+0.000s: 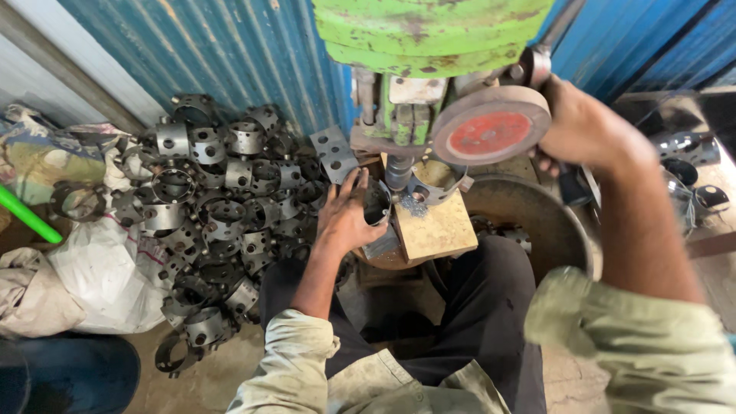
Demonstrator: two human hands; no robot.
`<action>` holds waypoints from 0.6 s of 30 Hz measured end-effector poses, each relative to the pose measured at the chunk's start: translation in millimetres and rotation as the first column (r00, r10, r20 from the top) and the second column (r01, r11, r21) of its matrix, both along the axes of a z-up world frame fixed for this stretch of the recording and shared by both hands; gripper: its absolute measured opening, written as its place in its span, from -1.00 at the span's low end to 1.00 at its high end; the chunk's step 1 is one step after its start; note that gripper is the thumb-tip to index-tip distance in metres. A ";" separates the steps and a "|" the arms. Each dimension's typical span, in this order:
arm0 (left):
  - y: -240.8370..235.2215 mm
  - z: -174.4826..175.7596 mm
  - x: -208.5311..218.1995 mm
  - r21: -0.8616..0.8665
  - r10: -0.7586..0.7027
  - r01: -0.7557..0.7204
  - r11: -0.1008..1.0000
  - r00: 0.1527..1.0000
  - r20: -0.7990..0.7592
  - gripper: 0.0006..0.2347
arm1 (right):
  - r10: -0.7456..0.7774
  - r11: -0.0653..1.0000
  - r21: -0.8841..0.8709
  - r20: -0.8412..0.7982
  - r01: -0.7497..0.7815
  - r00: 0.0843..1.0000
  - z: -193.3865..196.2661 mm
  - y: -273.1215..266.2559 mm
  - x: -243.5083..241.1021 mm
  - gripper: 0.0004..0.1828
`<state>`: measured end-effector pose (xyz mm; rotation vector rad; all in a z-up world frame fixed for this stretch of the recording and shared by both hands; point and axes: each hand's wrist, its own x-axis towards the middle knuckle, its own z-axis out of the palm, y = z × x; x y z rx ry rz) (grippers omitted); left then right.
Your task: The person places a cylindrical metal piece onto a wooden support and lowers the lever of a drill press to drill into it, handling various components throughout.
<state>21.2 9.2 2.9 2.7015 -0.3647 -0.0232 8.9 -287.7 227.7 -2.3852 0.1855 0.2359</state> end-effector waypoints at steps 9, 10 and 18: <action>-29.6 -12.0 -63.3 -0.146 0.048 0.045 0.988 0.815 0.577 -0.51 | 0.056 0.964 -0.221 -0.368 -0.146 0.928 38.1 -15.7 40.1 -0.80; -45.8 -18.8 -84.5 -0.216 0.016 0.125 0.968 0.831 0.556 -0.56 | 0.059 0.970 -0.198 -0.377 -0.142 0.925 36.9 -20.2 43.9 -0.81; -155.9 -20.2 -70.1 -0.104 -0.093 0.114 0.988 0.977 0.191 -0.16 | 0.060 0.951 -0.259 -0.384 -0.170 0.921 35.6 -29.3 54.7 -0.78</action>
